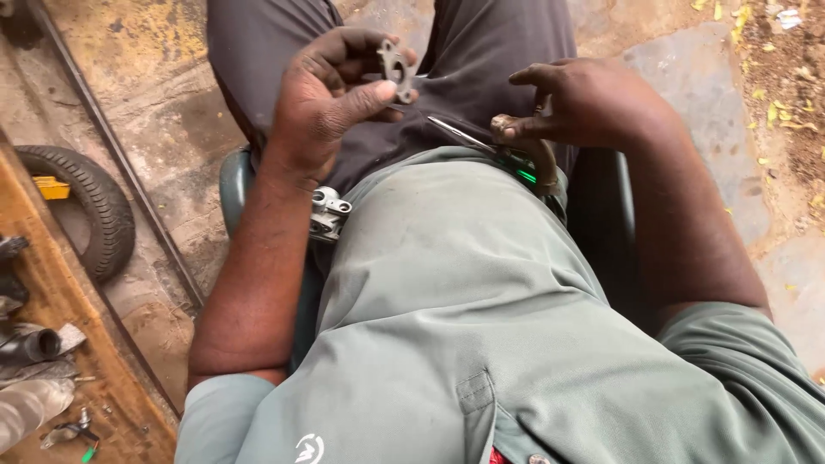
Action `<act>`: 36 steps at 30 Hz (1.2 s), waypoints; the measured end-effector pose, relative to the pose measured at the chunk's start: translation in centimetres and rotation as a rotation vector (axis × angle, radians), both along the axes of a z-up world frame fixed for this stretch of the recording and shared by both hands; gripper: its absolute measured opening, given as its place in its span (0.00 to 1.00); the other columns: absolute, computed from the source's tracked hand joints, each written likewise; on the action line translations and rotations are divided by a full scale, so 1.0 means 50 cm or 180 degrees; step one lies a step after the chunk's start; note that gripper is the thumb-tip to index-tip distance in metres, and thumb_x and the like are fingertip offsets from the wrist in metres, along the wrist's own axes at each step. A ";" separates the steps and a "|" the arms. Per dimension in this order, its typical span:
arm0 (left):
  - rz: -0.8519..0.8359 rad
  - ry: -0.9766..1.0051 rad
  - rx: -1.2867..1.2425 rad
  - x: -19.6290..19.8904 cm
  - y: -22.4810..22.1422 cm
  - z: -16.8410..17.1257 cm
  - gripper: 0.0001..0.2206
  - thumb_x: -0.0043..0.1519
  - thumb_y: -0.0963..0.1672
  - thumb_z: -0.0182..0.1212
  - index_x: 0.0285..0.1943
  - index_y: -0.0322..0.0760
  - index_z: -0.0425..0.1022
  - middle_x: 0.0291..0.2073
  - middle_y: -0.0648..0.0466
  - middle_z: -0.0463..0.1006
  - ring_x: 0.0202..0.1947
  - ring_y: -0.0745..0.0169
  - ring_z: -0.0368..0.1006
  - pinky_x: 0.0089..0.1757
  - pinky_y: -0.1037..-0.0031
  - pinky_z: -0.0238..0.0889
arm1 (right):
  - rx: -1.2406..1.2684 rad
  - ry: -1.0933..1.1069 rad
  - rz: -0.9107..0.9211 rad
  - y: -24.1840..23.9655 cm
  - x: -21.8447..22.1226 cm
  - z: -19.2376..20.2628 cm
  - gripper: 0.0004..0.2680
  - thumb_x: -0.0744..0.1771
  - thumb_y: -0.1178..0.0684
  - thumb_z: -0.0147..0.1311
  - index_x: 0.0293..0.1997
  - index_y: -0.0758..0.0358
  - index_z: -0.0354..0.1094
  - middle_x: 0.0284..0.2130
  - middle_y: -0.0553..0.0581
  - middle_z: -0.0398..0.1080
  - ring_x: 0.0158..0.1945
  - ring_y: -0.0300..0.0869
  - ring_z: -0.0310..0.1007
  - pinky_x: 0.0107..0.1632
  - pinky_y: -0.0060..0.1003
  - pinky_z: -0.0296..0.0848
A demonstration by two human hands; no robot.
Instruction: Using a wrench and screwdriver to disassemble or repair a motorcycle intake component.
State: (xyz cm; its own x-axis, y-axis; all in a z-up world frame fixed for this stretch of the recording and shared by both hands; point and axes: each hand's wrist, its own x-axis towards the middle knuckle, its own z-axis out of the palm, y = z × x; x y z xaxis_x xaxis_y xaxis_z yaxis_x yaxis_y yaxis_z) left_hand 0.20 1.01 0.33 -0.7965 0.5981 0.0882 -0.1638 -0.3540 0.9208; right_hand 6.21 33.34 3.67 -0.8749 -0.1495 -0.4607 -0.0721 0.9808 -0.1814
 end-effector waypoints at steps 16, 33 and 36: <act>-0.0537 0.0239 -0.0841 0.021 -0.018 0.056 0.30 0.65 0.48 0.73 0.71 0.32 0.63 0.50 0.50 0.81 0.51 0.60 0.79 0.50 0.66 0.78 | -0.2549 0.1850 0.1201 -0.095 0.024 0.037 0.25 0.63 0.49 0.76 0.65 0.61 0.67 0.46 0.58 0.73 0.46 0.49 0.78 0.46 0.41 0.77; -0.0536 0.0928 -0.4568 0.143 -0.205 -0.034 0.33 0.46 0.53 0.77 0.56 0.32 0.72 0.49 0.42 0.74 0.46 0.49 0.75 0.46 0.58 0.71 | -0.2872 0.1374 0.0035 -0.010 0.030 0.001 0.24 0.65 0.57 0.71 0.67 0.70 0.60 0.52 0.64 0.70 0.26 0.31 0.61 0.24 0.25 0.55; -0.0276 0.0265 -0.3920 0.122 -0.248 -0.048 0.29 0.48 0.54 0.72 0.53 0.32 0.75 0.44 0.45 0.79 0.44 0.50 0.77 0.45 0.58 0.72 | -0.3368 0.1097 -0.0248 0.015 0.031 -0.030 0.24 0.67 0.54 0.71 0.68 0.66 0.60 0.49 0.57 0.69 0.26 0.26 0.62 0.28 0.23 0.55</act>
